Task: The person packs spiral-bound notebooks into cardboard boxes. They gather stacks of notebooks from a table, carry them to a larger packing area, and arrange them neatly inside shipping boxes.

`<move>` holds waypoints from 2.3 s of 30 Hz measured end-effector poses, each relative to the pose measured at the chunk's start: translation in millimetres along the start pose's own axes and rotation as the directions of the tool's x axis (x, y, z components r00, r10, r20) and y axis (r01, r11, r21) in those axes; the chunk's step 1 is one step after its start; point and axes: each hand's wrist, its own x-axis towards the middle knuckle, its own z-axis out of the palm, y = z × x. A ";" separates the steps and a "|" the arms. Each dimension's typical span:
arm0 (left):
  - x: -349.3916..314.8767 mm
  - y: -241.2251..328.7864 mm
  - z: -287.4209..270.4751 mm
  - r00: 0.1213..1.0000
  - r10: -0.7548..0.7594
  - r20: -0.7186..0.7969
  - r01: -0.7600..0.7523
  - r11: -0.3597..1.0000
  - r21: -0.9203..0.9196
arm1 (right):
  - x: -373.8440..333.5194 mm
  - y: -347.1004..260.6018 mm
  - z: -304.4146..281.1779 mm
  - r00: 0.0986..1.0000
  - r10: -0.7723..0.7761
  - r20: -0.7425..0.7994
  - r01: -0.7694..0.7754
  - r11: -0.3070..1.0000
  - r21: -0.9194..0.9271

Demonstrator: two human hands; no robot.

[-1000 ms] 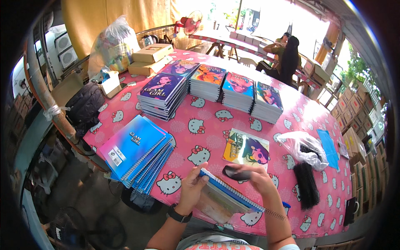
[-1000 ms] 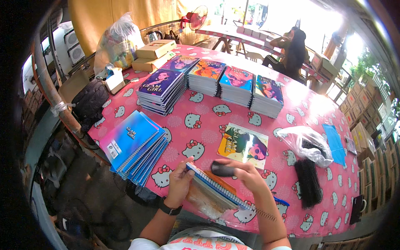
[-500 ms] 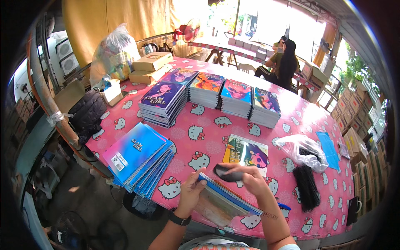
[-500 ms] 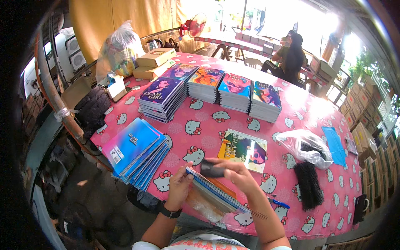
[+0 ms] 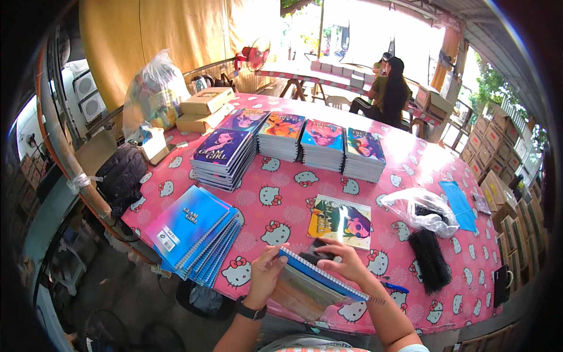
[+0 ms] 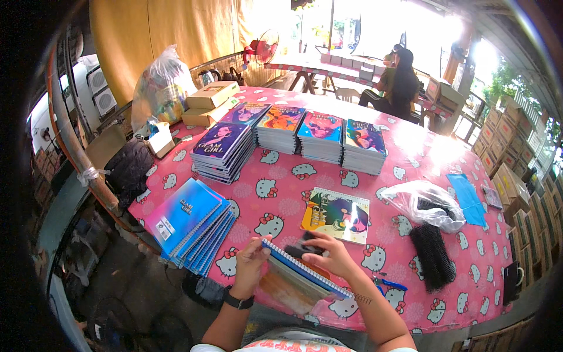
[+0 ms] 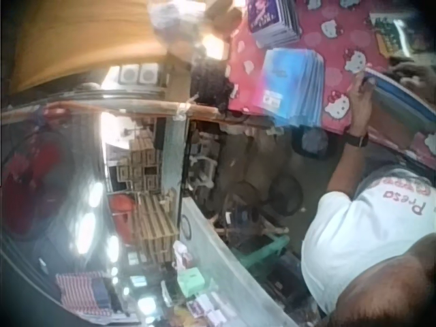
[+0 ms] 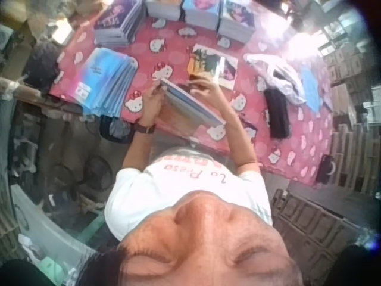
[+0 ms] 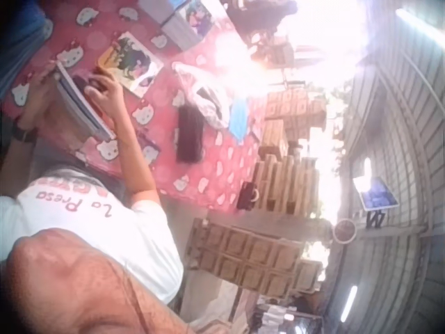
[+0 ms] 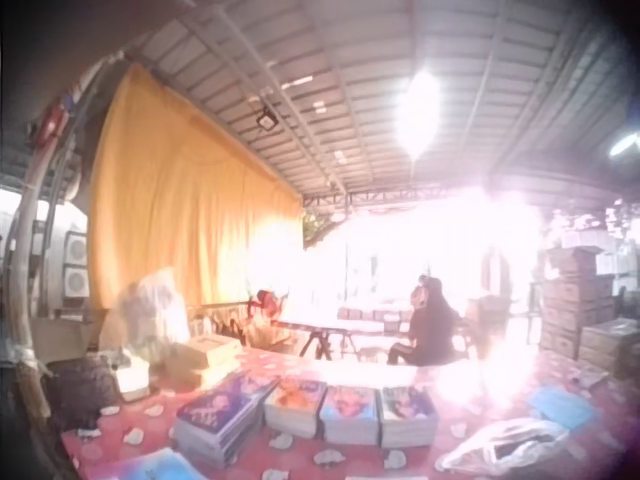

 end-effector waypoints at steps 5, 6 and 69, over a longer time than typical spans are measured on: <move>9.0 31.1 22.2 0.976 0.128 0.177 -0.153 0.979 0.136 | -48.9 -22.6 -37.0 0.994 -0.096 -0.059 0.080 0.969 -0.232; 7.9 36.1 26.5 0.978 0.097 0.184 -0.121 0.985 0.126 | -52.8 -53.4 -40.9 0.991 -0.125 -0.044 0.116 0.979 -0.166; 7.1 107.1 -135.7 0.993 0.106 0.057 -0.042 -0.143 0.989 | 133.9 113.5 -150.0 0.891 0.448 -0.073 -0.313 0.490 -0.813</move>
